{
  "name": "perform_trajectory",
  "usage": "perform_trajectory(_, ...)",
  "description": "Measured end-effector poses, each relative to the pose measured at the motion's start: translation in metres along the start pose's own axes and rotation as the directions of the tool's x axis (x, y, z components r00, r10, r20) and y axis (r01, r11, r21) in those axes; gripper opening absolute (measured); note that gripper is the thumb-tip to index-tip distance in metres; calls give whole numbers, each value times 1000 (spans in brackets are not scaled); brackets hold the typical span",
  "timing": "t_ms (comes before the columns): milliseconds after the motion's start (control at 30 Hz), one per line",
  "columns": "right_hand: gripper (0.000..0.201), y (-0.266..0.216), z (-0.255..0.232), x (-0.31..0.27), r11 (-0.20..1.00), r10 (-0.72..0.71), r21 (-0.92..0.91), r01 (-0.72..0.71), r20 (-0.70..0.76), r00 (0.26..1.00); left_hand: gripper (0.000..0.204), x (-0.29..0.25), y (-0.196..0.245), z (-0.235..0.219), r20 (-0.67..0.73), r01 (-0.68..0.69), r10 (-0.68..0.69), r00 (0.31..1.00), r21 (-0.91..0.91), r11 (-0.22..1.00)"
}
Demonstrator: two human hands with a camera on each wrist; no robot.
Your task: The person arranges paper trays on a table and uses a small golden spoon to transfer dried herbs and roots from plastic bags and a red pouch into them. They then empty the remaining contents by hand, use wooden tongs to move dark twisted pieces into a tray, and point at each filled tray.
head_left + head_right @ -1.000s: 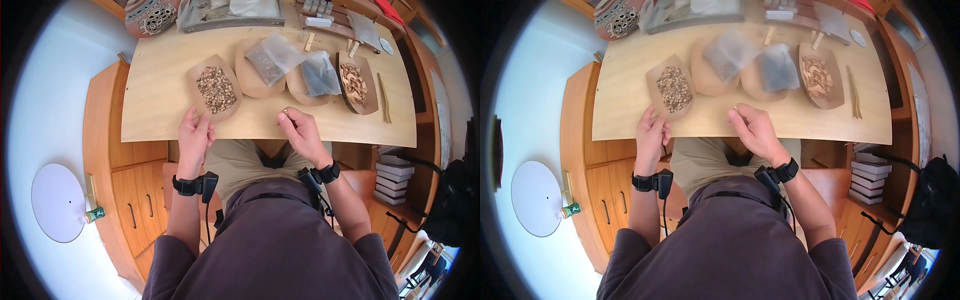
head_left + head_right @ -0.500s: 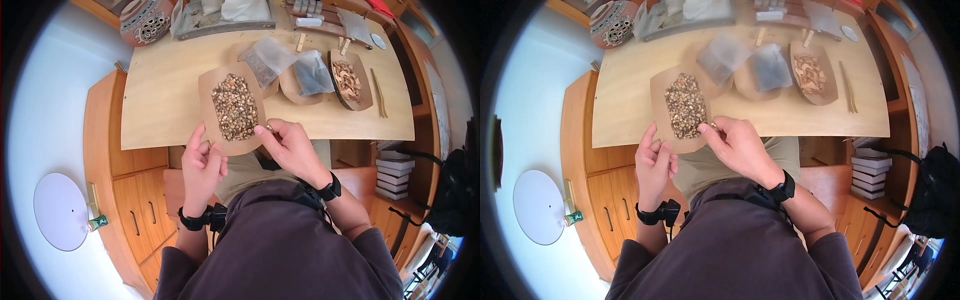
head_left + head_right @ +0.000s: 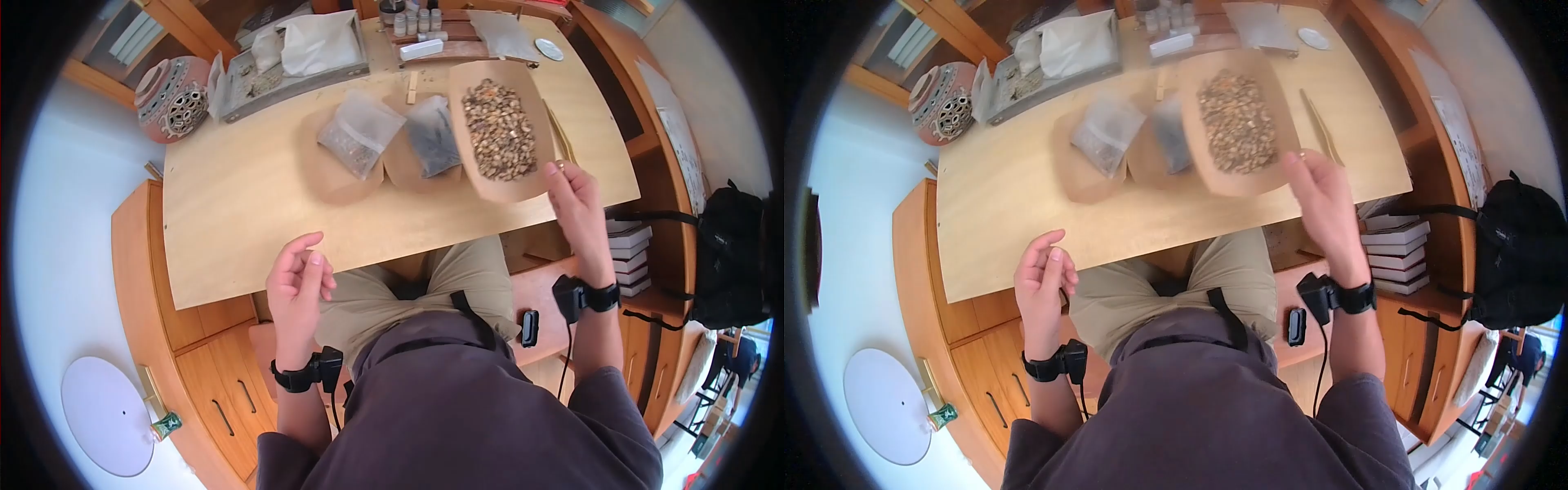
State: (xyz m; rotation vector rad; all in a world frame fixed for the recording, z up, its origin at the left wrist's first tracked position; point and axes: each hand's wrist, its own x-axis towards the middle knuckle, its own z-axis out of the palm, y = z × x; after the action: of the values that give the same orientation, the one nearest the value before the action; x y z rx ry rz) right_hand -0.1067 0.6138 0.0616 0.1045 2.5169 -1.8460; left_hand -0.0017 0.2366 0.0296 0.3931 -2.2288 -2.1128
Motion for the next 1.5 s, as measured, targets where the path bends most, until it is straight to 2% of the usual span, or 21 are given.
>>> perform_trajectory(100, 38, 8, -29, 17, 993, 100, -56, -101, -27, 995, 25, 0, -6, -1, -1, 26, -26, 1000, -9, 1000)
perform_trajectory(200, 41, 6, -35, 26, 982, 187, -26, -188, -40, 982, 24, -2, -15, -3, 7, 43, -43, 999, 5, 999)
perform_trajectory(300, 41, 15, -35, 37, 975, 216, -40, -217, -31, 976, 22, -4, -18, -3, 2, 56, -56, 998, 4, 998)
perform_trajectory(567, 48, 61, -32, 57, 961, -28, -276, 9, -62, 998, 20, -3, -17, -1, -7, 82, -82, 997, -1, 997)
perform_trajectory(700, 50, 58, -32, 54, 945, -60, -327, 14, -132, 989, 19, -2, -19, 0, 9, 85, -85, 996, -8, 996)
perform_trajectory(800, 48, 44, -44, 47, 904, -165, -423, 55, -228, 960, 19, 1, -19, 2, 5, 89, -89, 996, 14, 996)
perform_trajectory(900, 45, 9, -52, 35, 984, -125, -161, 79, -297, 947, 18, 8, -24, -2, 26, 58, -61, 998, 81, 995)
perform_trajectory(1000, 45, -19, -60, 27, 950, -311, -129, 285, -291, 905, 16, 19, -22, -9, 45, 30, -39, 998, 179, 983)
perform_trajectory(1033, 45, -19, -57, 32, 908, -420, -152, 391, -331, 845, 15, 22, -18, -9, 47, 24, -35, 998, 215, 976)
perform_trajectory(1133, 45, -17, -50, 36, 910, -379, 46, 412, -315, 870, 13, 27, 1, 9, 82, 34, -53, 995, 216, 976)
perform_trajectory(1233, 45, 4, -54, 40, 976, -85, 185, 116, -166, 982, 12, 31, 11, 37, 208, -125, 69, 976, 267, 955)
perform_trajectory(1267, 45, 10, -51, 41, 993, -118, -51, 110, -182, 976, 13, 32, 16, 43, 263, -154, 76, 962, 290, 944)
perform_trajectory(1300, 46, 15, -45, 42, 954, -154, -285, 96, -190, 970, 14, 33, 20, 49, 318, -184, 81, 945, 311, 932)
perform_trajectory(1333, 47, 18, -39, 43, 862, -190, -502, 71, -189, 963, 16, 33, 23, 52, 373, -216, 83, 924, 330, 919)
perform_trajectory(1367, 48, 18, -32, 40, 867, -185, -493, 73, -183, 965, 16, 33, 21, 54, 383, -219, 82, 920, 329, 919)
perform_trajectory(1500, 46, 25, -23, 41, 839, -32, -541, -64, -165, 986, 15, 35, 5, 56, 385, -209, 75, 920, 319, 924)
